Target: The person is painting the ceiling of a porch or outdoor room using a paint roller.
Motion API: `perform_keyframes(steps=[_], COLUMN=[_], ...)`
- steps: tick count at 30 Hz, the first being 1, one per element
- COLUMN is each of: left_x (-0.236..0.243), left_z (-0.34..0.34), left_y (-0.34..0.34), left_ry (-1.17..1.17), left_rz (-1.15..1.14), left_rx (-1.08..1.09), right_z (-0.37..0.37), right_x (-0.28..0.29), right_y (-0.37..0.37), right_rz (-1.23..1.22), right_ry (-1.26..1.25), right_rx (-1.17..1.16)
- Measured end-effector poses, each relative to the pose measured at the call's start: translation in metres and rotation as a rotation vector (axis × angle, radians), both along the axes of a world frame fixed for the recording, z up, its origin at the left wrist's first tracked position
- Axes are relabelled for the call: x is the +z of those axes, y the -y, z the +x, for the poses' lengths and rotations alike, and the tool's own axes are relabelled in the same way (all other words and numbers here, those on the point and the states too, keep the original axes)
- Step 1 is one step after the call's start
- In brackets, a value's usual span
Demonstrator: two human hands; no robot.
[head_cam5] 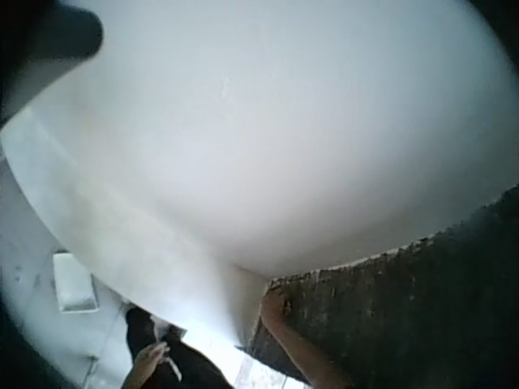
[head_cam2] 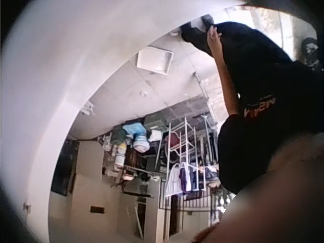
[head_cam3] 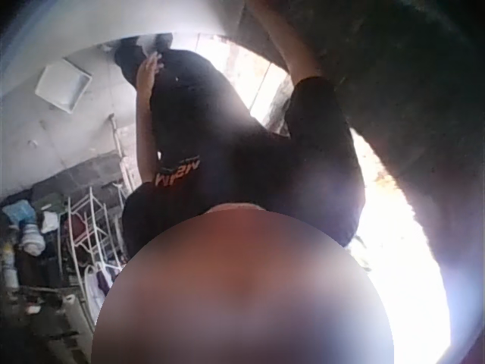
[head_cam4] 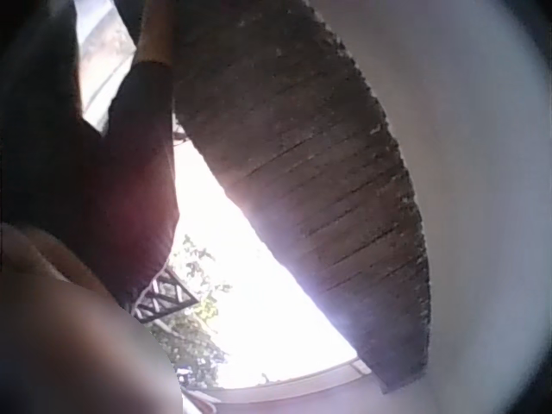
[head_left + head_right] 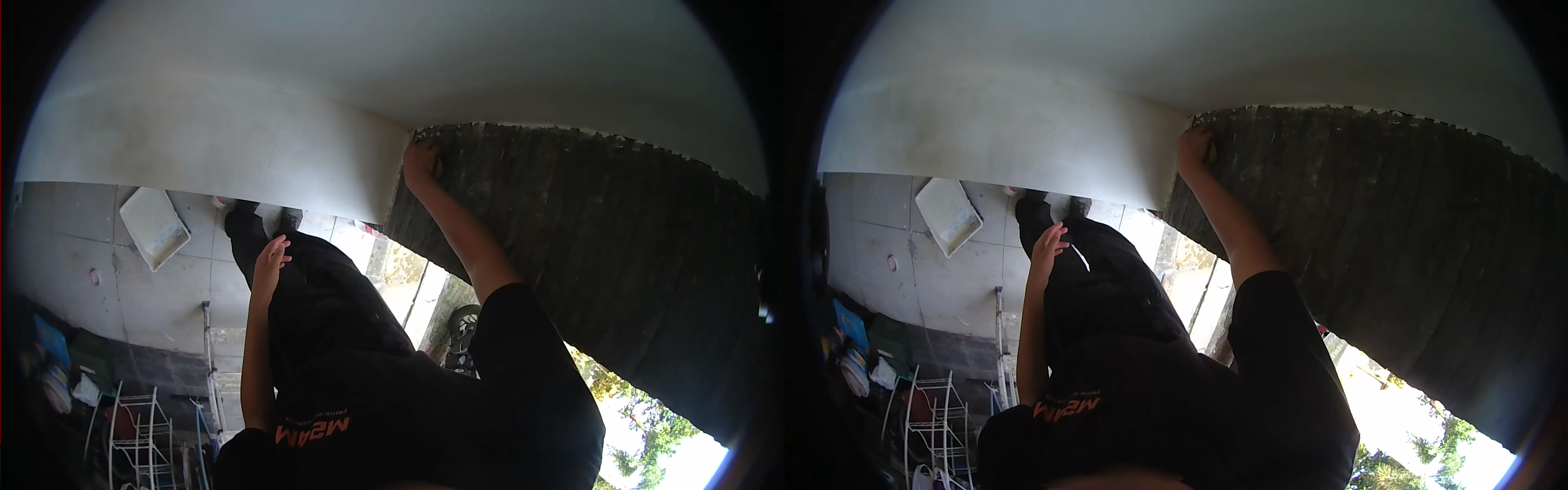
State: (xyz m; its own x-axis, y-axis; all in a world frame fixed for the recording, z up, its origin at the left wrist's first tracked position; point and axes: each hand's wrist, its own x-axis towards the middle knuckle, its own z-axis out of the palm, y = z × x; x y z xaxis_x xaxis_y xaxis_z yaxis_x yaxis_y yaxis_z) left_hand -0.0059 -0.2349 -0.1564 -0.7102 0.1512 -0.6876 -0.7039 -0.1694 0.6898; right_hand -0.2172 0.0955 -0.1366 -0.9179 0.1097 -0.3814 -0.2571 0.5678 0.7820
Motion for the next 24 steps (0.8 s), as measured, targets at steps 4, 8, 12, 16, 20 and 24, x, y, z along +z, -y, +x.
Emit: perform_keyframes(steps=[4,8,12,16,20,24], left_x=[0.008,0.007,0.023,0.035,0.006,-0.037], left_z=[-0.025,-0.097,-0.164,-0.184,-0.197,-0.229], left_y=[-0.060,-0.140,-0.199,-0.230,-0.250,-0.274], left_ry=[-0.108,-0.135,-0.190,-0.116,-0.142,-0.214], left_rz=[0.116,0.121,-0.014,0.376,0.294,-0.286], left_rx=[-0.111,-0.214,-0.196,-0.176,-0.197,-0.011], right_z=[0.025,0.037,0.055,0.088,0.098,0.094], right_x=[0.026,0.060,0.069,0.058,0.036,0.010], right_y=[0.005,0.010,0.035,0.039,0.034,0.032], right_rz=[0.053,-0.731,-1.657,-1.799,-1.927,-2.216], right_ry=[0.068,-0.377,-0.850,-1.013,-1.025,-1.063], right_rx=[0.020,-0.212,-0.718,-0.888,-1.016,-1.382])
